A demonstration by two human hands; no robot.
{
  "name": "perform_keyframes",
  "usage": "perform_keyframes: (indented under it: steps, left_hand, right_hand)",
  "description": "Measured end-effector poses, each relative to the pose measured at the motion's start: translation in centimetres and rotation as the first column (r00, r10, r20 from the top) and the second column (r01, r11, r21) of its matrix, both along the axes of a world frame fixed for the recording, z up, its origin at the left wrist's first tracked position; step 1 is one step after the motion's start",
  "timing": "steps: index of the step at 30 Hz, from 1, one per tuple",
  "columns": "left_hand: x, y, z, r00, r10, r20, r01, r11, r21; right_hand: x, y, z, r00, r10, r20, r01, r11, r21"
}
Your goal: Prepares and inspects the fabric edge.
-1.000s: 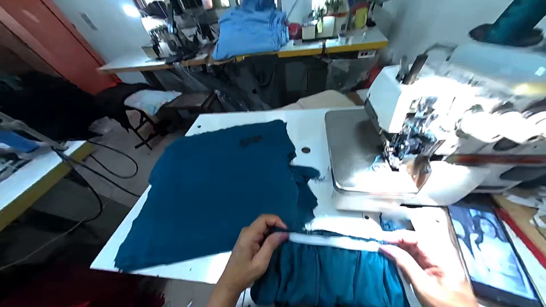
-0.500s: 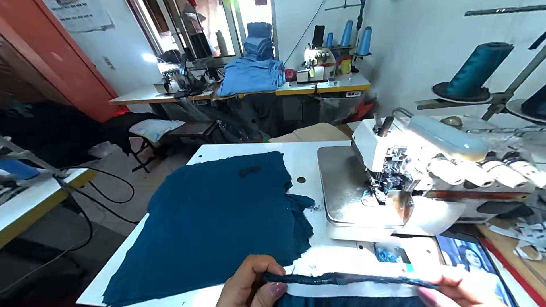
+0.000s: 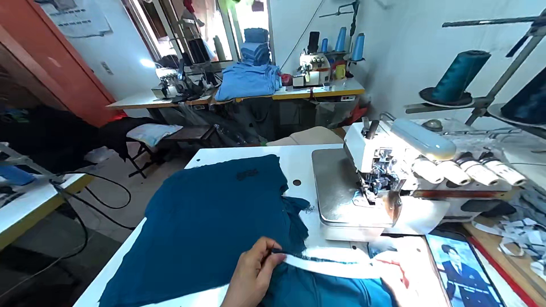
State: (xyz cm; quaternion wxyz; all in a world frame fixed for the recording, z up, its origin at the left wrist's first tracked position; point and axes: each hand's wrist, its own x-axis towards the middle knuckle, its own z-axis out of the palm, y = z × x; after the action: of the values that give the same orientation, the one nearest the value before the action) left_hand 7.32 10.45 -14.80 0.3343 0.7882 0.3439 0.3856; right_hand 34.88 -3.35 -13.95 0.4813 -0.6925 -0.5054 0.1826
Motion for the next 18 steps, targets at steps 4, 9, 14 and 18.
perform_keyframes:
  steps: [4, 9, 14, 18]
  left_hand:
    - [-0.2, -1.7, 0.2, 0.989, -0.013, 0.150, 0.046, 0.974, -0.223]
    - [-1.8, -3.1, 4.2, 0.956, -0.060, 0.288, 0.135, 0.959, -0.249]
    - [-4.8, -2.9, 3.4, 0.948, 0.071, 0.310, 0.014, 0.964, -0.266]
    - [-4.2, -3.7, 3.4, 0.943, 0.069, 0.326, 0.019, 0.966, -0.260]
  right_hand:
    - [-0.2, -0.4, -0.3, 0.995, 0.054, -0.089, -0.062, 0.994, -0.087]
    - [-0.2, -1.5, 1.5, 0.976, 0.170, -0.134, -0.159, 0.983, 0.088]
    - [3.1, -3.7, 1.2, 0.998, 0.007, -0.055, 0.006, 0.974, 0.226]
    - [3.0, -4.7, 1.2, 0.998, 0.028, -0.060, -0.013, 0.971, 0.237]
